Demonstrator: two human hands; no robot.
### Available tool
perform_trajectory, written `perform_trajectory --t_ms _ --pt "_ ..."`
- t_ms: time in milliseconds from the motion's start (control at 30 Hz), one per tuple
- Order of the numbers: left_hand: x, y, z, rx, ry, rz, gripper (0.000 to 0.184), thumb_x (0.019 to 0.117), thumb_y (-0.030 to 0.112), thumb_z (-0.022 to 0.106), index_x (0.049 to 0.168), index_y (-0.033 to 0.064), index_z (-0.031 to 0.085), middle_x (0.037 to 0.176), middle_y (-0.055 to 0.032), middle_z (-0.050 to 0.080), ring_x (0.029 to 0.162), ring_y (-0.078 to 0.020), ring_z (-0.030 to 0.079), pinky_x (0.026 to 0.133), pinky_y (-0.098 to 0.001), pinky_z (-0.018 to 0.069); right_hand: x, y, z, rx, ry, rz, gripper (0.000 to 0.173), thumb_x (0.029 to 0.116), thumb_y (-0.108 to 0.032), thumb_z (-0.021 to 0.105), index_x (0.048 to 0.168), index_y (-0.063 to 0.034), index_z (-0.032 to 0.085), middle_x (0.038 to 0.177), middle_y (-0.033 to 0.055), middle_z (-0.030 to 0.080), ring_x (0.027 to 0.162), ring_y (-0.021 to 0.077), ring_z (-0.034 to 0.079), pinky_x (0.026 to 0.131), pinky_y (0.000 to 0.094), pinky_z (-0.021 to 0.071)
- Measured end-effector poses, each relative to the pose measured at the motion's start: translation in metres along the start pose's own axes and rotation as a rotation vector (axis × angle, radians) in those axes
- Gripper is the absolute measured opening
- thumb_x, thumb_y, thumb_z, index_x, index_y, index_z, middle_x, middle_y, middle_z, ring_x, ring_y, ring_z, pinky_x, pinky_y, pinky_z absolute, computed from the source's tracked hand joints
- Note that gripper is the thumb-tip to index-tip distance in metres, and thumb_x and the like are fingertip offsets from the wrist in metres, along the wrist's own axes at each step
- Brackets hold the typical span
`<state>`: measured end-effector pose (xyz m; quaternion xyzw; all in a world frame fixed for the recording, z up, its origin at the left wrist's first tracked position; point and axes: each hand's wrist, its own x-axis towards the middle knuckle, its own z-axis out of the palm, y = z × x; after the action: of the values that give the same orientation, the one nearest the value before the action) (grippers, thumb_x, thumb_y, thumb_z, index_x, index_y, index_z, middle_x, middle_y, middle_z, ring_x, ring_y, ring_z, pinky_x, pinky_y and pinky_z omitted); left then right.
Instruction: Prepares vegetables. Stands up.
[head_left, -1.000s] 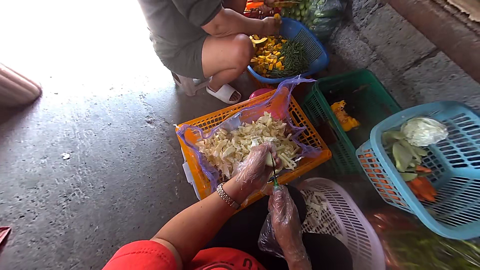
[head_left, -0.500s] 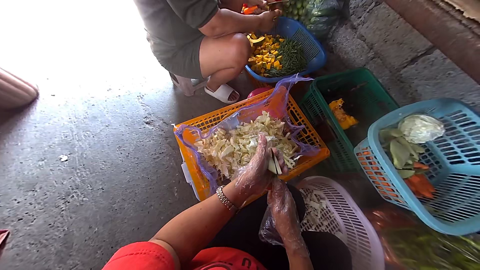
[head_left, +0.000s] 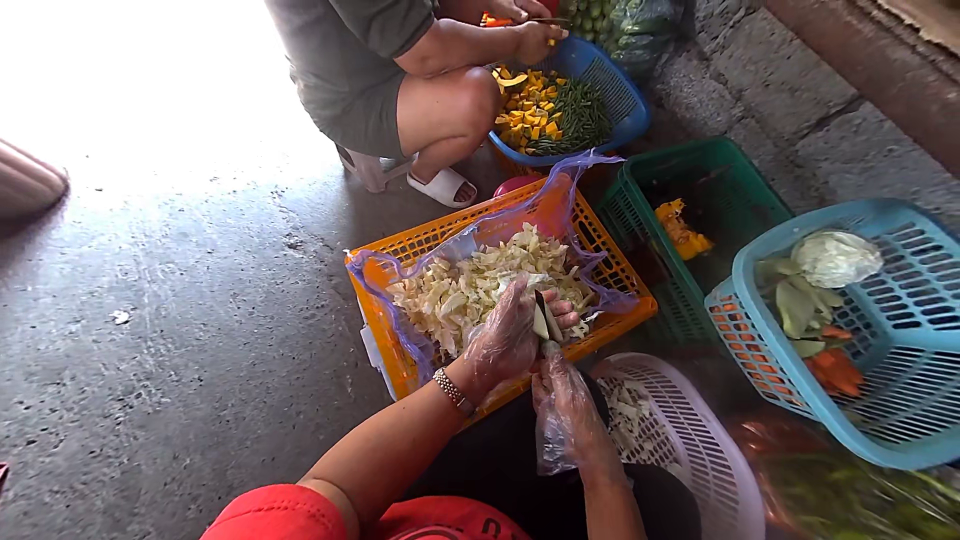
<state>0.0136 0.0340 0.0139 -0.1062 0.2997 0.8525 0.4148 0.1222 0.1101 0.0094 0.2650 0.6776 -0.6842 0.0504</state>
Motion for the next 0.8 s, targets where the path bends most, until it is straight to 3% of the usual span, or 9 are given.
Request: perform_trajectory --t_ms 100,267,333,400,467,533,667,733,800 --pt "0.003 0.0 -0.004 0.025 0.053 -0.029 0.038 0.1098 0.024 0.023 0.125 0.0018 0.05 0.105 -0.0142 0.069 0.093 -0.0222 0.071 0.079 -0.0347 0.058 0.002 -0.001 -0.001 0.129 0.01 0.067 0.045 0.1124 -0.031 0.02 0.096 -0.0094 0.056 0.065 -0.007 0.044 0.05 0.0008 0.04 0.049 0.0167 0.0384" --pt "0.012 0.001 -0.015 0.295 0.04 0.057 0.034 0.1066 0.004 0.027 0.137 -0.0001 0.041 0.112 -0.0115 0.064 0.097 -0.0178 0.066 0.087 -0.034 0.0546 0.003 0.003 -0.006 0.214 0.073 0.004 0.047 0.1114 -0.032 0.016 0.104 -0.0072 0.056 0.064 -0.008 0.048 0.046 -0.0009 0.04 0.044 0.0153 0.0391" --pt "0.013 0.006 -0.014 0.239 0.066 0.036 0.034 0.1043 -0.001 0.029 0.136 -0.0004 0.039 0.111 -0.0122 0.065 0.097 -0.0181 0.068 0.088 -0.0346 0.0555 0.005 0.006 -0.008 0.007 0.166 -0.125 0.04 0.108 -0.035 0.033 0.111 -0.0037 0.058 0.071 -0.0076 0.049 0.055 -0.0027 0.044 0.053 0.0151 0.0419" --pt "0.012 0.005 -0.012 0.182 0.066 0.049 0.034 0.1038 -0.002 0.03 0.137 -0.0002 0.038 0.111 -0.0127 0.066 0.097 -0.0182 0.069 0.088 -0.0341 0.056 0.005 -0.001 -0.008 -0.26 0.278 -0.189 0.055 0.0962 -0.046 0.059 0.123 0.0018 0.061 0.091 0.0041 0.063 0.076 0.0061 0.056 0.072 0.0281 0.0496" --pt "0.008 0.001 -0.007 0.18 0.059 0.072 0.036 0.1036 -0.003 0.031 0.139 0.0021 0.038 0.109 -0.0106 0.066 0.095 -0.0175 0.069 0.083 -0.0329 0.057 0.008 -0.012 -0.003 -0.454 0.35 -0.223 0.054 0.0908 -0.04 0.073 0.12 0.0048 0.063 0.09 0.0139 0.066 0.074 0.0187 0.059 0.069 0.0402 0.0499" --pt "0.005 -0.003 -0.003 0.202 0.036 0.112 0.039 0.1025 -0.003 0.032 0.14 0.0042 0.038 0.107 -0.0088 0.067 0.09 -0.0161 0.07 0.076 -0.0305 0.0579 0.013 -0.021 0.001 -0.539 0.358 -0.192 0.047 0.0928 -0.032 0.073 0.118 0.0062 0.064 0.093 0.0187 0.068 0.08 0.0255 0.064 0.076 0.0452 0.0508" --pt "0.008 -0.005 -0.009 0.342 -0.017 0.215 0.037 0.1028 -0.001 0.034 0.139 0.0042 0.039 0.109 -0.008 0.064 0.095 -0.0149 0.066 0.084 -0.0315 0.0555 0.019 -0.024 0.002 -0.494 0.374 -0.184 0.036 0.0972 -0.027 0.068 0.112 0.0047 0.067 0.089 0.0145 0.067 0.078 0.0195 0.061 0.074 0.04 0.0495" --pt "0.008 -0.002 -0.015 0.601 0.049 0.254 0.046 0.1028 0.005 0.04 0.148 0.0039 0.038 0.132 -0.0117 0.057 0.115 -0.0159 0.059 0.096 -0.0323 0.0495 0.02 -0.023 -0.001 -0.448 0.36 -0.177 0.032 0.0978 -0.027 0.067 0.111 0.0029 0.067 0.088 0.011 0.066 0.077 0.0156 0.059 0.073 0.0368 0.0483" --pt "0.002 0.004 -0.015 0.926 0.132 0.262 0.058 0.106 0.018 0.045 0.16 0.0094 0.025 0.162 -0.0188 0.029 0.146 -0.028 0.036 0.116 -0.0433 0.0343 0.02 -0.02 -0.003 -0.443 0.378 -0.194 0.032 0.0979 -0.025 0.066 0.111 0.0042 0.066 0.089 0.0131 0.066 0.079 0.0184 0.061 0.074 0.0393 0.0494"
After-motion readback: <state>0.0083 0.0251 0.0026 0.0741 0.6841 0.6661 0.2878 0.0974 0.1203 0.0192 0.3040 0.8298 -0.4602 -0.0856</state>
